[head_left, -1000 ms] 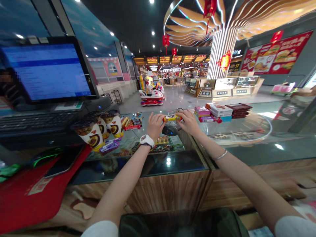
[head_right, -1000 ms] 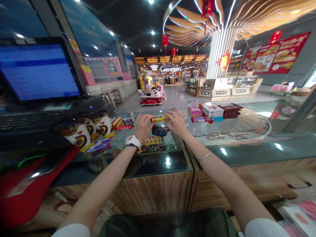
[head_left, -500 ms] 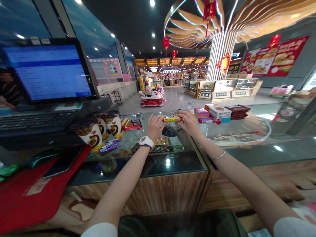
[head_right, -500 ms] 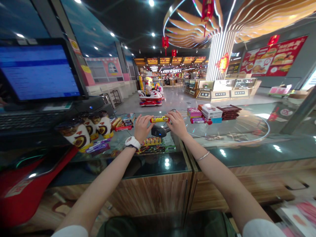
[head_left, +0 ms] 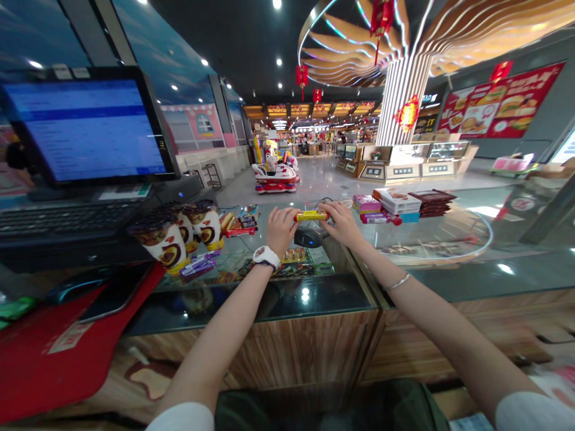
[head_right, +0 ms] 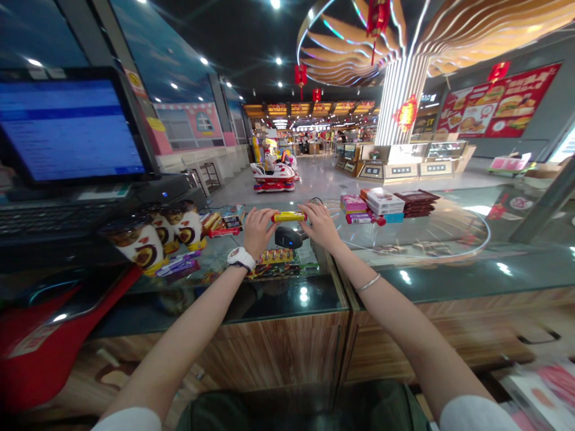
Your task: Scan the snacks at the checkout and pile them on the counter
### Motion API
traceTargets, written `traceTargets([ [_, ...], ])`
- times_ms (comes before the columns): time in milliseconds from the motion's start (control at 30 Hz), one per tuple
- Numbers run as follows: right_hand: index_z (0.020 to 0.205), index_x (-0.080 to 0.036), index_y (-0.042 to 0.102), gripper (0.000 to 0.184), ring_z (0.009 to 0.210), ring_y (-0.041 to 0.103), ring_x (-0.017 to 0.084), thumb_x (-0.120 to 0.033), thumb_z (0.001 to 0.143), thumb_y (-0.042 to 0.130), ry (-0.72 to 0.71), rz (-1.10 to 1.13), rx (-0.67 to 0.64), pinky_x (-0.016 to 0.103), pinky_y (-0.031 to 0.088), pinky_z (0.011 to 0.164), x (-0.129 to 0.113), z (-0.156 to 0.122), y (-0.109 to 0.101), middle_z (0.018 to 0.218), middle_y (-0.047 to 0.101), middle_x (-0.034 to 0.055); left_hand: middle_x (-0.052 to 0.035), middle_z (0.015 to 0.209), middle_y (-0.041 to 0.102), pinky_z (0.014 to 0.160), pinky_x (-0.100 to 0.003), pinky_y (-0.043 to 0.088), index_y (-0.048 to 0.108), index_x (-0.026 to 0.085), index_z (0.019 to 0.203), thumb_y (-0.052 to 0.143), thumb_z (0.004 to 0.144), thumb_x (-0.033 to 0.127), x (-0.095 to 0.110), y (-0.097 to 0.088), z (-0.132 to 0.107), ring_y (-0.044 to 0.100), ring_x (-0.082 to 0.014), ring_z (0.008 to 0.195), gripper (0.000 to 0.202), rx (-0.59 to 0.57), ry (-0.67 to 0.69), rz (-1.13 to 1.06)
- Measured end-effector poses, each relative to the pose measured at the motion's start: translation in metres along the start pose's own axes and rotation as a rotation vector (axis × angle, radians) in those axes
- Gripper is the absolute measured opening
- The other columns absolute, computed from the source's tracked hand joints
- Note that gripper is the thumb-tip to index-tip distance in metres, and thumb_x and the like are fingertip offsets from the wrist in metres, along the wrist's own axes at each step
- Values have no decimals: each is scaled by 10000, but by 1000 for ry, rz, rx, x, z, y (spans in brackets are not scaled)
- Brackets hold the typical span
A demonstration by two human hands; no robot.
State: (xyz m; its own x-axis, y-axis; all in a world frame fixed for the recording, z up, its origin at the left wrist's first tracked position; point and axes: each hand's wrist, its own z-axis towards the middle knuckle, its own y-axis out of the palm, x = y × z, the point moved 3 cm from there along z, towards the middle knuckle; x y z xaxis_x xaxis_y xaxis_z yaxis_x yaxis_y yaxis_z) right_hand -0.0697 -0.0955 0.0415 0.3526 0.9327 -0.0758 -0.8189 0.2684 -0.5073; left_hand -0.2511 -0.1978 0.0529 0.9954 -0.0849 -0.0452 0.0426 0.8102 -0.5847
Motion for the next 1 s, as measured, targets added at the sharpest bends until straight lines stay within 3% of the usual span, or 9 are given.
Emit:
traceTargets([
  [133, 1188, -248, 635, 310, 1166, 584, 275, -219, 895, 536, 15, 17, 4, 503, 438, 1082, 0, 1, -1, 1191, 649, 101, -84, 1180, 690, 1171, -480, 356, 616, 228, 1236, 564, 951, 288, 2, -1, 0, 621, -231, 1146, 296, -20, 8, 3],
  [233, 1138, -249, 646, 261, 1129, 601, 267, -218, 910, 522, 7, 18, 9, 514, 409, 1111, 0, 1, -1, 1136, 664, 90, -80, 1181, 694, 1173, -476, 352, 617, 230, 1238, 563, 953, 287, 3, -1, 0, 624, -230, 1146, 296, -28, 4, 0],
  [833, 1280, -229, 595, 352, 1193, 582, 277, -279, 941, 514, 18, 4, -12, 554, 340, 1160, 0, -2, 4, 1236, 653, 116, -85, 1204, 700, 1154, -466, 367, 605, 221, 1270, 536, 962, 265, 2, -1, 0, 626, -229, 1149, 319, -42, -12, -4],
  [1000, 1202, -250, 628, 298, 1170, 588, 274, -248, 914, 550, 24, -2, -21, 537, 359, 1152, 0, -1, 3, 1175, 662, 91, -72, 1191, 716, 1159, -468, 357, 602, 229, 1276, 537, 962, 267, 3, 1, 0, 637, -225, 1135, 323, -73, 3, -17],
])
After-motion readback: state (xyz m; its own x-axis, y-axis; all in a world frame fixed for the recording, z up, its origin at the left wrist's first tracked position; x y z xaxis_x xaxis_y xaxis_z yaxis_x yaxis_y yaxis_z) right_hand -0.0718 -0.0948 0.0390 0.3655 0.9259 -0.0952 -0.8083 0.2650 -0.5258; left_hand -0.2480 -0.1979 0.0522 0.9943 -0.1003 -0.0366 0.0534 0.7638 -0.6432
